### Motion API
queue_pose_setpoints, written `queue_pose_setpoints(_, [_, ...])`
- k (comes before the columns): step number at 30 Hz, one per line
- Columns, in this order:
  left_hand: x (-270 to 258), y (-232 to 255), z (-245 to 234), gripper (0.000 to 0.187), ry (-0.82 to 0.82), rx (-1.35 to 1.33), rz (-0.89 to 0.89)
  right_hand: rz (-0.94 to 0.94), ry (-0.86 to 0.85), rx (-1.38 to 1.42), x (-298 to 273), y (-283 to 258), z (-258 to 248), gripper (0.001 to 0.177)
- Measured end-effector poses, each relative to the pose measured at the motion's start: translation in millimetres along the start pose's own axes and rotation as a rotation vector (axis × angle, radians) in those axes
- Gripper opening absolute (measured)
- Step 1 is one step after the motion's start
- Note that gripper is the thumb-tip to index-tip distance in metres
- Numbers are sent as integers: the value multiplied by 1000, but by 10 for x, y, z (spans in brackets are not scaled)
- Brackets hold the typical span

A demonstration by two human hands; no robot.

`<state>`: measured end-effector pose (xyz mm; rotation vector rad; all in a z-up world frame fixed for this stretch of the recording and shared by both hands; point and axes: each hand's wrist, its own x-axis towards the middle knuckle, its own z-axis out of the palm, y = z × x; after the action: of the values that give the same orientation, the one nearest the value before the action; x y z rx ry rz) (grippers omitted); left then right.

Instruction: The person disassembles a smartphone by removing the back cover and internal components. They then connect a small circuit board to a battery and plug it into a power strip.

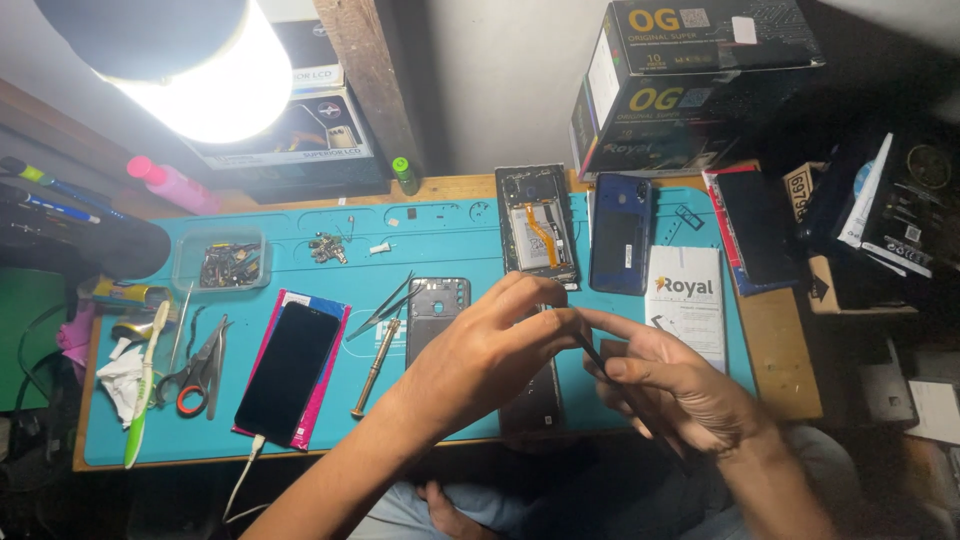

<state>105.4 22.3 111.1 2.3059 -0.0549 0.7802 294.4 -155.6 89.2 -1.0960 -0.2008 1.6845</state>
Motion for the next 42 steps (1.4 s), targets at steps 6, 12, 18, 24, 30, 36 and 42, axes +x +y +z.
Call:
queue_pose_setpoints(6, [26,36,52,19,-41,-50,-66,-29,90,43,23,59,24,87])
queue_pose_setpoints(12, [44,225,129,62,69,-177,-109,-86,132,209,76,55,108,59])
queue_pose_setpoints(18, [-13,383,266,75,144,-151,-145,-25,288,176,72,140,18,51])
queue_pose_setpoints(24, [-44,528,406,44,145,-183,-125,-83,298,22,45,11,306,52])
queue_pose_setpoints(30, [-137,526,588,23,116,-134,-27,-167,445,2,179,144,39,54])
queue_pose_setpoints(36, [-260,684,591,56,185,-363,-316,-416,590,-31,152,64,101,36])
queue_pose_setpoints(42, [-185,701,787,19,322,-682,-940,-650,650,-236,116,-56,478,51])
